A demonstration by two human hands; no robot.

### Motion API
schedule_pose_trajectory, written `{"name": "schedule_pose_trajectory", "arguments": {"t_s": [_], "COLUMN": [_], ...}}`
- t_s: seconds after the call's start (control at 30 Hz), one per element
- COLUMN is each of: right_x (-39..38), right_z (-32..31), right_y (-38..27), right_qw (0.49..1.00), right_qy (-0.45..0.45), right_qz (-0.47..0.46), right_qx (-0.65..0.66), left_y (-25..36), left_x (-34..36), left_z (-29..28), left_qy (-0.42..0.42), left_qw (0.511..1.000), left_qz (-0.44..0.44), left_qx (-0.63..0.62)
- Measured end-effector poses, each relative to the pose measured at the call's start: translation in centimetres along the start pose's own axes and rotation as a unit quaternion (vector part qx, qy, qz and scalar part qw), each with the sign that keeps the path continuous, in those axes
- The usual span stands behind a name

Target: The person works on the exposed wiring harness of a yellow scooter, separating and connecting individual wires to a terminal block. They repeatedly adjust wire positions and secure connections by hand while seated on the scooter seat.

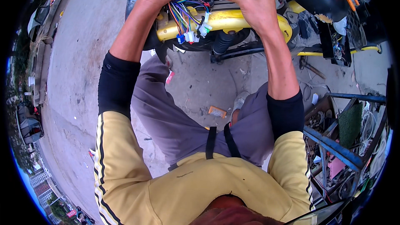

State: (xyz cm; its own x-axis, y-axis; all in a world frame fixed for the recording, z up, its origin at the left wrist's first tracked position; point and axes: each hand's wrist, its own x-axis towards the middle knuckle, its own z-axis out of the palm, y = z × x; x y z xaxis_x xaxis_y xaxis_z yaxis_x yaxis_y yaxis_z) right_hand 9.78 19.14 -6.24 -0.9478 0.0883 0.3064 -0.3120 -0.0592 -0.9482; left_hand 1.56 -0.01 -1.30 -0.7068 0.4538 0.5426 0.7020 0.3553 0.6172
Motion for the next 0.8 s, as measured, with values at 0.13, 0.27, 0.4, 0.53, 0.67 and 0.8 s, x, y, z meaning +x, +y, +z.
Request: {"name": "schedule_pose_trajectory", "arguments": {"t_s": [0.13, 0.27, 0.4, 0.53, 0.67, 0.8], "right_x": [0.04, 0.13, 0.13, 0.19, 0.16, 0.21], "right_z": [0.11, 0.02, 0.07, 0.04, 0.08, 0.12], "right_y": [0.0, 0.27, 0.3, 0.43, 0.48, 0.56], "right_qw": [1.0, 1.0, 1.0, 1.0, 0.999, 0.999], "right_qy": [0.008, 0.007, 0.005, 0.001, -0.001, 0.001], "right_qz": [0.008, 0.006, 0.012, 0.008, 0.007, 0.007], "right_qx": [-0.003, 0.004, 0.011, 0.023, 0.033, 0.035], "left_y": [-0.37, 0.08, 0.52, 0.32, 0.34, 0.45], "left_x": [0.15, 0.17, 0.27, 0.27, 0.23, 0.21], "left_z": [-0.28, -0.18, -0.32, -0.35, -0.33, -0.34], "left_qy": [-0.014, -0.008, -0.002, -0.002, 0.003, 0.002], "left_qw": [1.0, 1.0, 0.999, 0.999, 0.999, 0.999], "left_qz": [-0.004, -0.003, 0.008, -0.001, 0.002, 0.0], "left_qx": [-0.006, 0.016, 0.051, 0.041, 0.038, 0.032]}}
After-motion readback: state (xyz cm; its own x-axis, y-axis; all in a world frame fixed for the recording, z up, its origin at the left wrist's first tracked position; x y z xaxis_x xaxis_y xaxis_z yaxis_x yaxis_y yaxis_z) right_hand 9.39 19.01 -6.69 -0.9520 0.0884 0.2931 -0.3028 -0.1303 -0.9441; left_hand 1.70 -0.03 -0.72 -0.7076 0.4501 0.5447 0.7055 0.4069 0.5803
